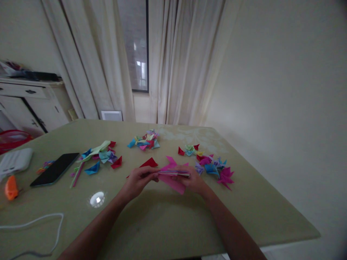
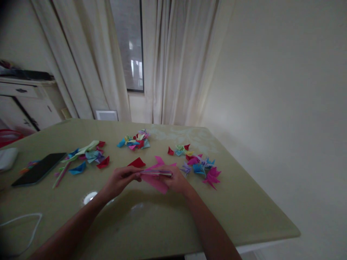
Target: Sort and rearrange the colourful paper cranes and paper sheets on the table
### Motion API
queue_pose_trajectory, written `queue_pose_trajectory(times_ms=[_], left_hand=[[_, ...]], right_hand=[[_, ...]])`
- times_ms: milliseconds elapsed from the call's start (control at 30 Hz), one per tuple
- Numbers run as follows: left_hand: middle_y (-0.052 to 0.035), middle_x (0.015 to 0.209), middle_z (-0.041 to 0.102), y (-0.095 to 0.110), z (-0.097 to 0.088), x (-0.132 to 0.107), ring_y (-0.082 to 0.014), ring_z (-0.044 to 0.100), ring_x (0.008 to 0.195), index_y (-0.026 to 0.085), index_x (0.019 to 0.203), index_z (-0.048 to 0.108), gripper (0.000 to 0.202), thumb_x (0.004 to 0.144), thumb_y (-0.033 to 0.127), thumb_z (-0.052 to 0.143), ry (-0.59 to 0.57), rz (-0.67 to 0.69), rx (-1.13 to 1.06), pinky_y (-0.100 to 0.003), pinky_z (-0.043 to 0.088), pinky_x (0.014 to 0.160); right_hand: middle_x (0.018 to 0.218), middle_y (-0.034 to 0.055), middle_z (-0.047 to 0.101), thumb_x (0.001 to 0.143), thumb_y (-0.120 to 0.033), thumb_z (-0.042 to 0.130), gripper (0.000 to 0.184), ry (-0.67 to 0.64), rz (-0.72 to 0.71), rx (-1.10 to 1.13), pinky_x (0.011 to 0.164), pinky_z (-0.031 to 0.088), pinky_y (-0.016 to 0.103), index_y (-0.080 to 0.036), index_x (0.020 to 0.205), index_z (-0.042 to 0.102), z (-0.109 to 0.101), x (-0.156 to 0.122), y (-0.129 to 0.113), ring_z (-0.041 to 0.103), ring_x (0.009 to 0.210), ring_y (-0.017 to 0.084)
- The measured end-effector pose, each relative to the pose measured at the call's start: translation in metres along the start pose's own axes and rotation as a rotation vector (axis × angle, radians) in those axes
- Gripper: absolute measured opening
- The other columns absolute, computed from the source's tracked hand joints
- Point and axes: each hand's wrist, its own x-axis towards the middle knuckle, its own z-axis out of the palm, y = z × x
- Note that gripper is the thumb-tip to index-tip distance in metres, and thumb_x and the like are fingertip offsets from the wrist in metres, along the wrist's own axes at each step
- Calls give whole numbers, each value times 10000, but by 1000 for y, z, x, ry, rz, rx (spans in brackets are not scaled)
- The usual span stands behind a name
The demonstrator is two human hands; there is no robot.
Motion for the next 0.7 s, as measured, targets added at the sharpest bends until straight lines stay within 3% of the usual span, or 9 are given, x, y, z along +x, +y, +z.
queue_pose_trajectory(times_ms=[133,200,300,533,600,700], left_hand=[[-116,936,835,4,-5,-1,-227,799,846,140,1206,788,431,929,468,749,-55,-102,-111,-340,650,801],[-133,1019,837,7,-9,-1,-244,805,913,146,1254,770,447,957,475,714,-107,-128,-153,-377,650,870],[-136,995,841,8,-11,-1,-253,810,917,145,1264,771,449,972,478,695,-148,-142,-158,-401,647,903],[-154,1075,831,-2,-6,-1,-279,811,951,134,1277,760,512,956,528,692,-125,-148,-141,-437,648,917],[-149,1100,827,-5,-12,2,-279,804,970,137,1275,757,541,956,564,665,-78,-145,-81,-435,641,925],[-122,1105,825,-14,-31,6,-271,782,973,168,1267,753,535,969,582,590,159,-133,202,-430,620,929]], right_hand=[[878,35,806,952,-437,673,292,62,39,-21,725,561,317,-224,1049,848,2,-2,2,706,756,222],[862,31,800,940,-473,696,316,81,100,42,697,559,315,-224,1064,845,2,-3,2,693,724,216],[869,34,799,901,-514,743,358,51,152,100,668,552,307,-221,1081,843,2,-4,2,687,710,210],[872,45,801,893,-529,744,364,71,179,44,644,546,298,-211,1039,846,1,-4,7,702,723,220],[812,43,792,926,-530,700,368,88,169,-7,614,541,301,-201,998,849,1,-3,8,692,681,220],[866,70,813,948,-491,668,352,173,122,-73,675,578,348,-196,1001,853,-1,1,8,720,748,255]])
